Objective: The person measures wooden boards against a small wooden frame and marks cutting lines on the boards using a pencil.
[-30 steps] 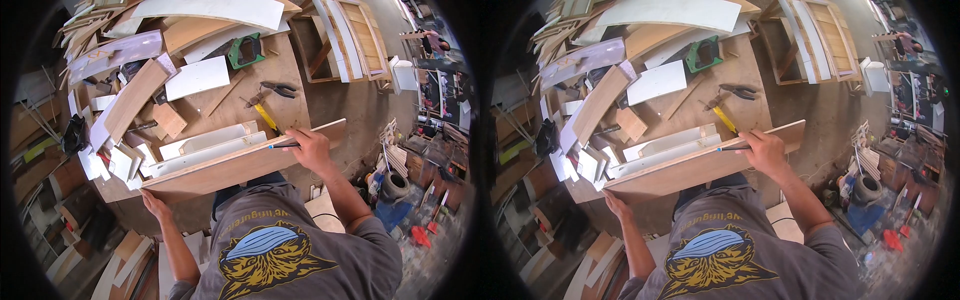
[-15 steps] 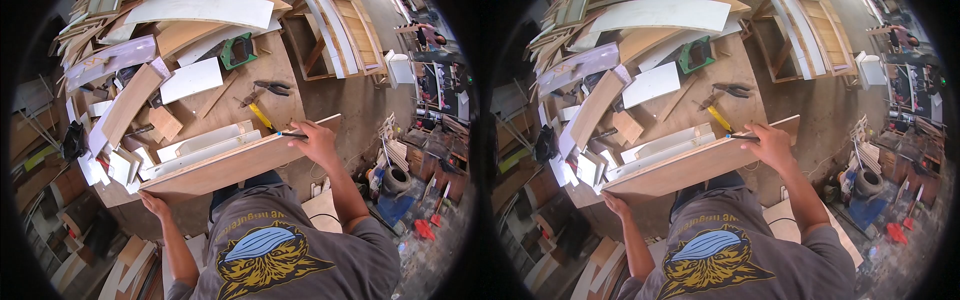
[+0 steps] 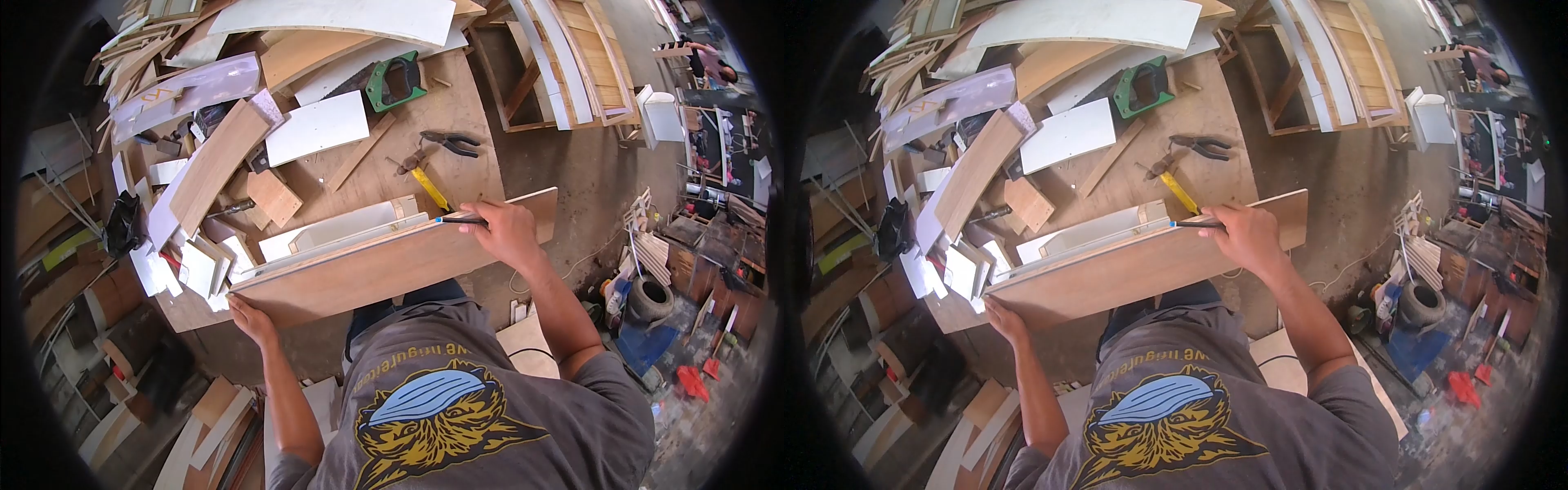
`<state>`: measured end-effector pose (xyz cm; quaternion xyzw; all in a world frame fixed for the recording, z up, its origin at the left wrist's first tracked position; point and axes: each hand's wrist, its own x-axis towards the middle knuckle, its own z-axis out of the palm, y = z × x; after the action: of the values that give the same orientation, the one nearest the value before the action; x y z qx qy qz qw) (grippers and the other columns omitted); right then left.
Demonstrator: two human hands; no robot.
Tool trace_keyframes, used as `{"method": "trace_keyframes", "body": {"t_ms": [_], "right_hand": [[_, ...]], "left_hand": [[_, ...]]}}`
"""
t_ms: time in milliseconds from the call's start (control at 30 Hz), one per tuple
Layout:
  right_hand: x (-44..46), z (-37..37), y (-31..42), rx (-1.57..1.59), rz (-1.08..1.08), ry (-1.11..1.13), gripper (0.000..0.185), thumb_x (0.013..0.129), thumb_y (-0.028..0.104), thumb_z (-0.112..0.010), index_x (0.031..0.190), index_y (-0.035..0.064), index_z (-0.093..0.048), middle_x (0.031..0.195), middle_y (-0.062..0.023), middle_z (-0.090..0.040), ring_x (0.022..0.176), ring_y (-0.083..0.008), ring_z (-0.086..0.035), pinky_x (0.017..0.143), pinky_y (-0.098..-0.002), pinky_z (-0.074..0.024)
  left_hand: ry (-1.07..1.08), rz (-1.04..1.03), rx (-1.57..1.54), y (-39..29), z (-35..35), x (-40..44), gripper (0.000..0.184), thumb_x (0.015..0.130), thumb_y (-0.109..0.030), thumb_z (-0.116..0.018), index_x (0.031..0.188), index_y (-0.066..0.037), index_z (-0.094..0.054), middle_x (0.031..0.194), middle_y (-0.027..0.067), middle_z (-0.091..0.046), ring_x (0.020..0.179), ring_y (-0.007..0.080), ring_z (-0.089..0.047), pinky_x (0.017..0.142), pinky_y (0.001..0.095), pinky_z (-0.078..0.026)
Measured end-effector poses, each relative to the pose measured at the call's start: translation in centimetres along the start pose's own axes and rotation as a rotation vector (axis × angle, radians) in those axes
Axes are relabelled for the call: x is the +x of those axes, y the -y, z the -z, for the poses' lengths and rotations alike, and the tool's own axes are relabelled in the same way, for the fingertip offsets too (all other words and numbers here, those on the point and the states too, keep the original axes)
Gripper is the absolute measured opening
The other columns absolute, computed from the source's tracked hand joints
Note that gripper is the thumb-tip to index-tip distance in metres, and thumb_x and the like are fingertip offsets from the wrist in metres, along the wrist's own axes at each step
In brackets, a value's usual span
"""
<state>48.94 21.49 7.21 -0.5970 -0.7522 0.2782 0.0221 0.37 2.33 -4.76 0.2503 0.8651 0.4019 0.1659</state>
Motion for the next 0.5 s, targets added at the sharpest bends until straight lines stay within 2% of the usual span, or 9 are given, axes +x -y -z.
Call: {"method": "trace_keyframes", "body": {"t_ms": [233, 500], "right_hand": [[1.0, -0.7, -0.7, 0.001, -0.007, 0.048, 0.039, 0.088, 0.041, -0.076, 0.117, 0.015, -0.077, 0.099, -0.0066, -0.075, 0.09, -0.0296, -0.073, 0.076, -0.0425, -0.0567], [1.6, -1.0, -1.1, -0.01, -0.028, 0.093, 0.038, 0.089, 0.041, -0.075, 0.117, 0.0154, -0.077, 0.098, -0.0058, -0.073, 0.09, -0.0301, -0.073, 0.077, -0.043, -0.0567]], "left_hand": [[-0.035, 0.02, 0.229, -4.3, -0.8, -0.3, 0.061, 0.114, -0.043, -0.038, 0.132, 0.01, -0.062, 0.119, 0.0276, -0.07, 0.108, 0.0375, -0.066, 0.095, 0.0425, -0.05], [-0.064, -0.02, 0.338, -4.4, -1.2, -0.2, 0.06, 0.113, -0.044, -0.04, 0.131, 0.008, -0.064, 0.117, 0.0278, -0.071, 0.108, 0.0403, -0.067, 0.092, 0.0448, -0.05]]}}
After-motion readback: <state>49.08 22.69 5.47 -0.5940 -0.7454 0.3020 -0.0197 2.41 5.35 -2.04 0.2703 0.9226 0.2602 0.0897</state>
